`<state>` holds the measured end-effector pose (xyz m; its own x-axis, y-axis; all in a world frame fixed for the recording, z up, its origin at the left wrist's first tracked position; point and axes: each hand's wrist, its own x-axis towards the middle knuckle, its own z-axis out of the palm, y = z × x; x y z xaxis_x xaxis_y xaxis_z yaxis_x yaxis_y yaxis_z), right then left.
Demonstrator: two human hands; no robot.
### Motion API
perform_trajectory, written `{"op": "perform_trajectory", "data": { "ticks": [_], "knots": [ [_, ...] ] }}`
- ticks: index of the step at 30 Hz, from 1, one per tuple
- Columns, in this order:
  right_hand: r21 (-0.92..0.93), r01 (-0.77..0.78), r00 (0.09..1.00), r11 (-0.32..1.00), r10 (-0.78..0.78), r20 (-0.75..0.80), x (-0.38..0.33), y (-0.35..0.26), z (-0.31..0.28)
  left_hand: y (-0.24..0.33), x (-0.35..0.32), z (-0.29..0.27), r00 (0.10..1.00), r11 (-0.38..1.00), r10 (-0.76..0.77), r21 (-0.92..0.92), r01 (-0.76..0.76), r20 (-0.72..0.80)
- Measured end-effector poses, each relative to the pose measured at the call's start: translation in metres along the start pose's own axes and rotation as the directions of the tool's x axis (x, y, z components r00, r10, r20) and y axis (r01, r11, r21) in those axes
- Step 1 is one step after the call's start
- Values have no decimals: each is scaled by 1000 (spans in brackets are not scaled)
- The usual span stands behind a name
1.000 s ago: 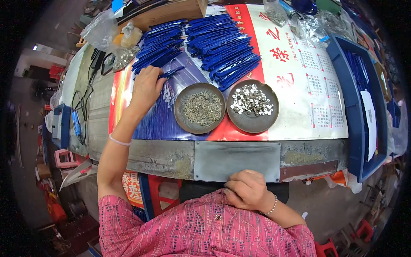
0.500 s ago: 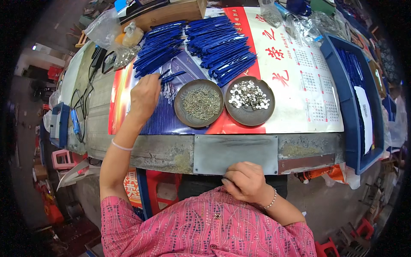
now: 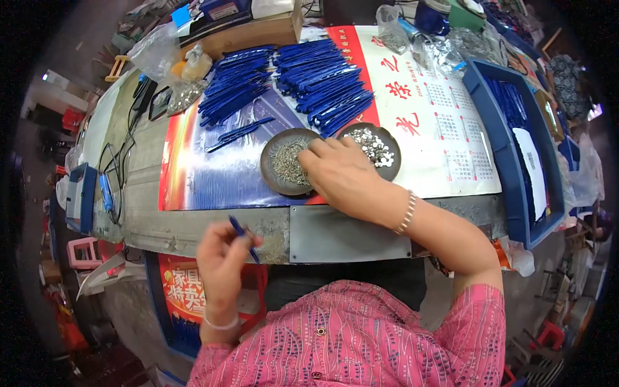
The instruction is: Manually assembling small silver metal components onto blue plastic parts at a factory workstation.
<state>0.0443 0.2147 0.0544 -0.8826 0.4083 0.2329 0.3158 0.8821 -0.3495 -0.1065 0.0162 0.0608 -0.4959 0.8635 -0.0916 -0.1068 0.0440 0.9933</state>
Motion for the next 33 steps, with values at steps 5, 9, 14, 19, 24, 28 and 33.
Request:
{"op": "perform_trajectory", "data": {
  "ticks": [5, 9, 14, 19, 24, 28, 33],
  "knots": [
    [-183, 50, 998, 982, -40, 56, 28, 11, 25, -22, -34, 10, 991, 968, -102, -223, 119, 85],
    [-208, 60, 996, 976, -45, 79, 32, 13, 29, -30, -39, 11, 977, 948, -135, -265, 176, 165],
    [-85, -1, 1000, 996, 4, 26, 34, 16, 30, -42, -38, 14, 974, 948, -155, -252, 193, 164],
    [-118, 29, 999, 993, -26, 31, 37, 17, 35, -36, -39, 21, 967, 948, -164, -241, 208, 193],
    [-53, 30, 1000, 998, -30, 9, 38, 20, 32, -29, -39, 24, 977, 960, -143, -217, 176, 158],
    [140, -44, 996, 989, 54, -70, 38, 29, 29, -28, -36, 25, 979, 964, -135, -211, 165, 150],
    [458, -110, 983, 882, 165, -83, 43, 33, 20, -26, -33, 25, 979, 946, -129, -276, 170, 160]
  ]
}}
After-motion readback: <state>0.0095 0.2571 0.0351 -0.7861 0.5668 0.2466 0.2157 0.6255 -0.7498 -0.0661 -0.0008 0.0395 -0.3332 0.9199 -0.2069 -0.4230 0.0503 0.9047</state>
